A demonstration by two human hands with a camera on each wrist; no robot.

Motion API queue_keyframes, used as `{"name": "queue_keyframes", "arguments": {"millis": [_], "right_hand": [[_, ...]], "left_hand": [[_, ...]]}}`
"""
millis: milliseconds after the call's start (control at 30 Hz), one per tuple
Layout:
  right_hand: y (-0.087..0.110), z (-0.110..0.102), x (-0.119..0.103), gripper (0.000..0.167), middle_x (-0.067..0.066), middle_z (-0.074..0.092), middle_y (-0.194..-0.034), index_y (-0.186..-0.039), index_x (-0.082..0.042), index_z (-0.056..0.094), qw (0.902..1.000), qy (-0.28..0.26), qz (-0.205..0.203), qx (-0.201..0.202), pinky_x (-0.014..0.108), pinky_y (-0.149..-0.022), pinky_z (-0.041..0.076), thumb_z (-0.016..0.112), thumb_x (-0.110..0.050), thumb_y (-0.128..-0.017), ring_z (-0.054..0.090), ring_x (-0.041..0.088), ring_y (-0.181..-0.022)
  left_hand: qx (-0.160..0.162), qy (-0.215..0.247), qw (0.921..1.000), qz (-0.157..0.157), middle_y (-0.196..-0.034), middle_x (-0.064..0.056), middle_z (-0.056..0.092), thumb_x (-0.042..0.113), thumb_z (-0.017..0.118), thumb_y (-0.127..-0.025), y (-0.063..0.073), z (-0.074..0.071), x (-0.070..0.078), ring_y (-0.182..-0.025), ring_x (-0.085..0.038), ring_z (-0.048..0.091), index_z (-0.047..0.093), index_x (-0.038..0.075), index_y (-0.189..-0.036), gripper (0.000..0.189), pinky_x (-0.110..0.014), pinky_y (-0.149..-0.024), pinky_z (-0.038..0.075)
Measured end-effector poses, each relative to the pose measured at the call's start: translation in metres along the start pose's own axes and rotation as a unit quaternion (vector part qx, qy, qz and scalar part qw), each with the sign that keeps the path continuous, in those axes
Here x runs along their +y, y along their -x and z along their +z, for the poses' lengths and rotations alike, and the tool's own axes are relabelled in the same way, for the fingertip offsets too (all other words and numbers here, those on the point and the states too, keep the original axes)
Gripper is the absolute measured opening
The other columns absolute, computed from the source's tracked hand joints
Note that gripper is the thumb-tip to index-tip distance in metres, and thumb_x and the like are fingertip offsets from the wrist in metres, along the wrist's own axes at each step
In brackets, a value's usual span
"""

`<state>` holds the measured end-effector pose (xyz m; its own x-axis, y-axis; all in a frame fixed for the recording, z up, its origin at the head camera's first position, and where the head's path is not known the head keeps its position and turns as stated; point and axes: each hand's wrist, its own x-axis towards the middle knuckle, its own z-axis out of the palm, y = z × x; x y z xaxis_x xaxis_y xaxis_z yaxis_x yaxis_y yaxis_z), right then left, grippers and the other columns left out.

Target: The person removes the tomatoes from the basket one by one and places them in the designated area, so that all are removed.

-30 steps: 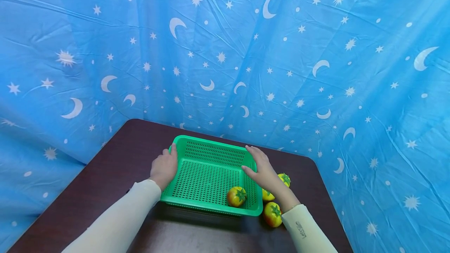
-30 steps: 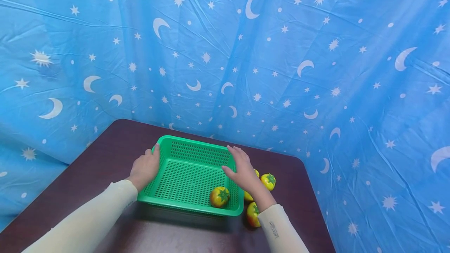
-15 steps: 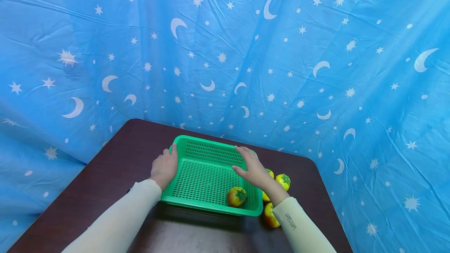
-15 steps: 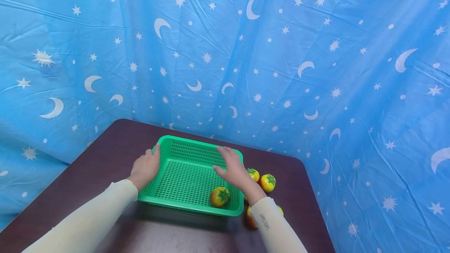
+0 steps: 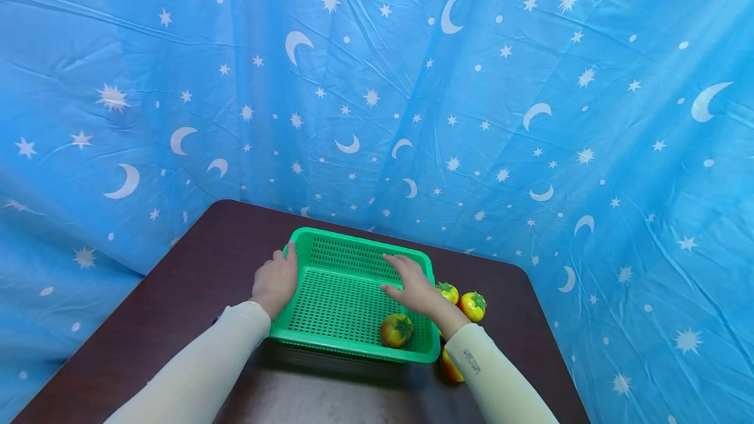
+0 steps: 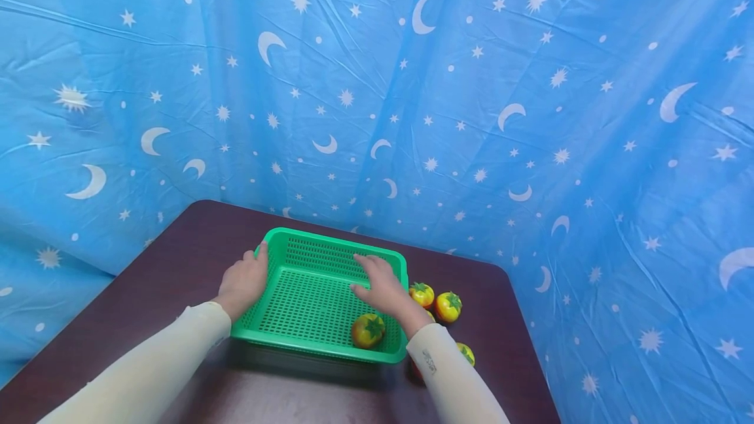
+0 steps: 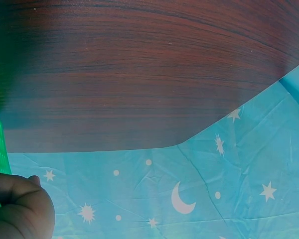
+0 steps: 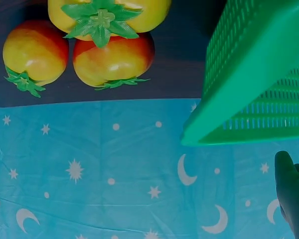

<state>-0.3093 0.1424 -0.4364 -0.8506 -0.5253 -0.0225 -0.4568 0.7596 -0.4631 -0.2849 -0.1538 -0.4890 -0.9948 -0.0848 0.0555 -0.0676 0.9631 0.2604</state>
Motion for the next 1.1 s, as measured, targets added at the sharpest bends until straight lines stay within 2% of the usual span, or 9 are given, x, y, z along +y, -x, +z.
{"name": "queue_keyframes", "arguments": {"millis": [500,733,1100], "right_hand": [[-0.006,0.012,0.004,0.065,0.017,0.034,-0.160,-0.156,-0.017,0.037,0.9984,0.038,0.021,-0.036,0.059,-0.114,0.037,0.064,-0.029,-0.098,0.030,0.040,-0.149],[-0.005,0.018,0.002,0.065,0.017,0.035,-0.160,-0.156,-0.017,0.037,0.9973,0.055,0.010,-0.048,0.058,-0.116,0.036,0.063,-0.033,-0.099,0.030,0.039,-0.149],[-0.003,0.031,0.007,0.062,0.020,0.039,-0.157,-0.153,-0.014,0.042,0.9926,0.104,0.001,-0.063,0.058,-0.114,0.038,0.065,-0.031,-0.098,0.034,0.040,-0.146]], "left_hand": [[0.002,-0.004,1.0000,-0.002,-0.111,-0.028,0.055,-0.001,0.042,-0.103,0.002,-0.003,0.001,-0.066,-0.025,0.054,0.019,-0.004,-0.158,0.060,-0.039,-0.055,0.051],[0.001,0.004,1.0000,-0.006,-0.110,-0.028,0.054,-0.001,0.043,-0.102,0.001,-0.002,0.001,-0.066,-0.025,0.054,0.019,-0.003,-0.158,0.061,-0.039,-0.055,0.050],[0.010,-0.003,0.9999,-0.002,-0.109,-0.028,0.055,-0.002,0.040,-0.103,0.001,-0.001,0.001,-0.066,-0.026,0.055,0.020,-0.004,-0.158,0.058,-0.040,-0.055,0.051]]}}
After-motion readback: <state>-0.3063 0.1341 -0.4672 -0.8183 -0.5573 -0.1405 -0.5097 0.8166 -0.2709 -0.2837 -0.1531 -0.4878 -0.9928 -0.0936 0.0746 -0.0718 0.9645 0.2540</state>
